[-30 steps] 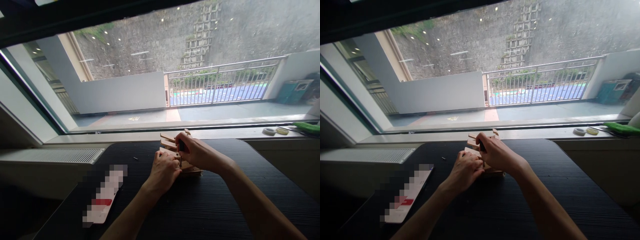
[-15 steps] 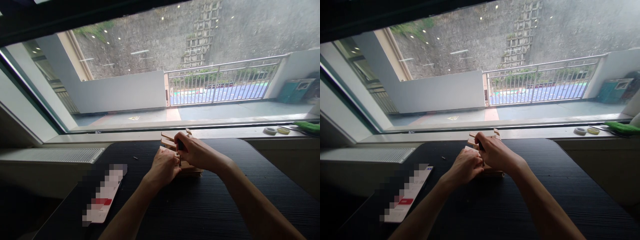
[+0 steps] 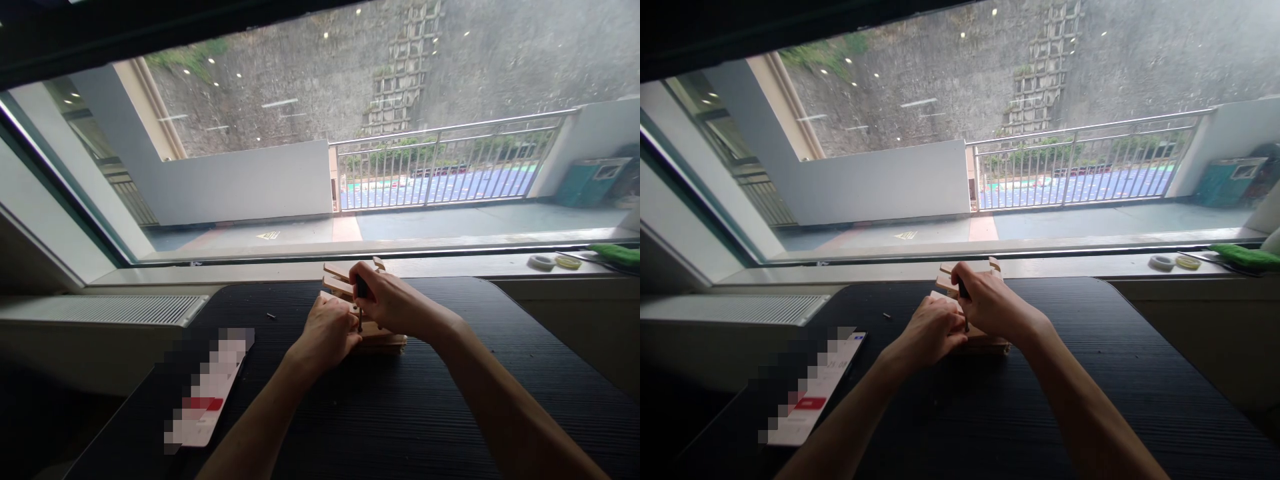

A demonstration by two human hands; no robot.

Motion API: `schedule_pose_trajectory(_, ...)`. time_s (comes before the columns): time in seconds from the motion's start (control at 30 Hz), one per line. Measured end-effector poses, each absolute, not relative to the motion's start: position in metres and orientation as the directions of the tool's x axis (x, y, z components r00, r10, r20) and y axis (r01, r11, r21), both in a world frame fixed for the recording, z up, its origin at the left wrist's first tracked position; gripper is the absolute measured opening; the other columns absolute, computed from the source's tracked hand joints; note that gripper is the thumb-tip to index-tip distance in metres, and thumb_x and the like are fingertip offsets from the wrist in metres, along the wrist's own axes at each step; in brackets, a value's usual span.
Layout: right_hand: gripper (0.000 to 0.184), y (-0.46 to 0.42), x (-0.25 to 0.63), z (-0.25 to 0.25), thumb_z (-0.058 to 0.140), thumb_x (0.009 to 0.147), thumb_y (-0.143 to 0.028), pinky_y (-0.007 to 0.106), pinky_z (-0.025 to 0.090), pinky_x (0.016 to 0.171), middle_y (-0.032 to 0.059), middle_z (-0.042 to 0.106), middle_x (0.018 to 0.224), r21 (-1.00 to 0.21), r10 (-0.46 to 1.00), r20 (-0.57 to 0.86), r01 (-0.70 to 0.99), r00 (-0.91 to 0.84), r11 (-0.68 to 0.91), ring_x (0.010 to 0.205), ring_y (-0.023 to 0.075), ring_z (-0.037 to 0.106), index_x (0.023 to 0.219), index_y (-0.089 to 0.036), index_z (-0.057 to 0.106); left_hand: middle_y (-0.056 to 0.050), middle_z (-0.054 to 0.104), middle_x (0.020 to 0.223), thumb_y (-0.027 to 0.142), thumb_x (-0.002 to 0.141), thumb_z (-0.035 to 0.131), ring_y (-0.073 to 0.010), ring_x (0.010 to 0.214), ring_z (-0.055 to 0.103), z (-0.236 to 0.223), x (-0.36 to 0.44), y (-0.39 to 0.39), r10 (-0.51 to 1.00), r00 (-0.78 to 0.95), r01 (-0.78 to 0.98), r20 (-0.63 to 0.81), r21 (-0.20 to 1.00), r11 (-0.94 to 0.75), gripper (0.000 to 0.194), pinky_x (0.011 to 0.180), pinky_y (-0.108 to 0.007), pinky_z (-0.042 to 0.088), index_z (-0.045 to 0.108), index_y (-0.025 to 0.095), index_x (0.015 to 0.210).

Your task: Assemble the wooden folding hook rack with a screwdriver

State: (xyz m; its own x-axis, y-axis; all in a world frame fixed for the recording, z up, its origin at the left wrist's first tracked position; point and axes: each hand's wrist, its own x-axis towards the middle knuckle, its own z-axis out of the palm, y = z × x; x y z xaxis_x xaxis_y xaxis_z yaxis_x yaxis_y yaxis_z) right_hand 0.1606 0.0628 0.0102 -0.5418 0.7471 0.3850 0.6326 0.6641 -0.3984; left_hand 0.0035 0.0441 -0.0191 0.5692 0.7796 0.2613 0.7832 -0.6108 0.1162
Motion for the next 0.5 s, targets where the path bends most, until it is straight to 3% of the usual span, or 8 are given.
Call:
schedule_pose_trajectory(0.3, 0.014, 0.077, 0.164, 0.007, 0.054, 0.078, -0.022, 0.023, 0.033, 0.057, -0.0023, 0.054, 0.073, -0.443, 0.766, 0.411, 0.626, -0.494, 0.641, 0.061, 0.0106, 0.044, 0.089, -0.022, 0.046, -0.004, 0.064, 0.073, 0.024, 0.075, 0.063, -0.0203, 0.077, 0.057, -0.019, 0.004, 0.046, 0.788, 0.575, 0.789, 0.221, 0.103, -0.605, 0.013, 0.077, -0.035, 0.037, 0.064, 0.018, 0.064)
schedule_pose_trajectory(0.5, 0.014, 0.075, 0.168, 0.004, 0.053, 0.080, -0.025, 0.022, 0.033, 0.055, -0.0028, 0.055, 0.073, -0.476, 0.768, 0.405, 0.603, -0.496, 0.640, 0.058, 0.0095, 0.043, 0.092, -0.022, 0.047, -0.005, 0.062, 0.090, 0.028, 0.077, 0.062, -0.0236, 0.095, 0.052, -0.027, 0.003, 0.036, 0.796, 0.524, 0.815, 0.303, 0.095, -0.572, 0.009, 0.084, -0.038, 0.036, 0.065, 0.020, 0.080)
